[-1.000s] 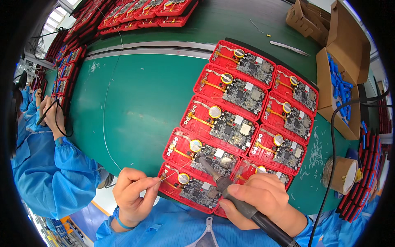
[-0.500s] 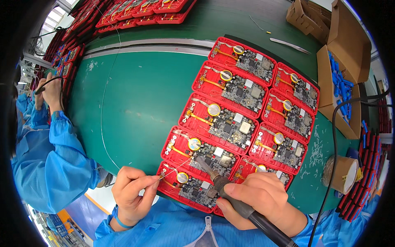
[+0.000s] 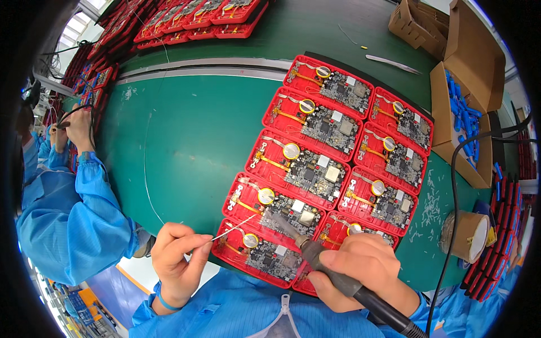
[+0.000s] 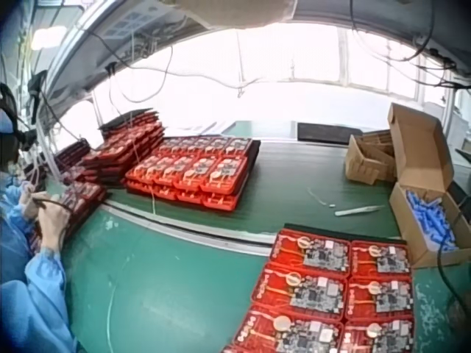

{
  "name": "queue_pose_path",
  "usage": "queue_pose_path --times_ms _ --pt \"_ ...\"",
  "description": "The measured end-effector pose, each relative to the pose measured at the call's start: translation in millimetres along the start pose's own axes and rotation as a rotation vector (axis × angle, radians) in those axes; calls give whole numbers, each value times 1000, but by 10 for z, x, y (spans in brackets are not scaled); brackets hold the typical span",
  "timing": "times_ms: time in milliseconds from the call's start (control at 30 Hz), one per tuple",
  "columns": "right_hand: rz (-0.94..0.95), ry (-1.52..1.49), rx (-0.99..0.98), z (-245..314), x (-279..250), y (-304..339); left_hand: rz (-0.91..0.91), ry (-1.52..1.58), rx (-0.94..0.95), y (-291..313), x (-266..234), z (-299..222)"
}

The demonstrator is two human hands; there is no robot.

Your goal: The person places a tray of circuit boards onto the workstation and uses a soldering iron and solder wire to solder components onto the circuit boards.

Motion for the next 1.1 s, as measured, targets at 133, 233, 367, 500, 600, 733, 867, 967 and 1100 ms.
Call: queue_pose_path --times_ms 133,233,367,500,600,733,867,967,1100 --pt "3 -7 -9 -19 11 6 -28 73 -89 36 -65 121" --pt "-12 10 -19 -17 4 6 -27 60 -33 42 -90 97" --pt "-38 18 10 7 -98 -35 -57 207 -31 42 -116 128" --pt "-95 107 -11 23 -293 -163 -69 220 -72 -55 -118 170" --pt "-159 140 21 -56 -411 -261 -90 254 -44 -265 -129 101" --pt "-169 187 -19 -123 -365 -406 -29 153 91 -535 53 -168" --pt "-157 218 -4 -202 -327 -389 146 14 0 -673 261 -29" --pt "-145 173 34 -280 -325 -329 113 63 16 -706 200 -81" --pt "-22 122 -10 -304 -253 -384 120 97 -19 -769 255 -182"
Point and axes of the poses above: each hand's wrist, its own y-axis away from the middle knuckle, its own x-axis out of the palm, z = x × y, the point moved 6 cm from there along -y, towards the middle knuckle, and after that the axes turned 8 degrees about -x, right-handed, at the moved point
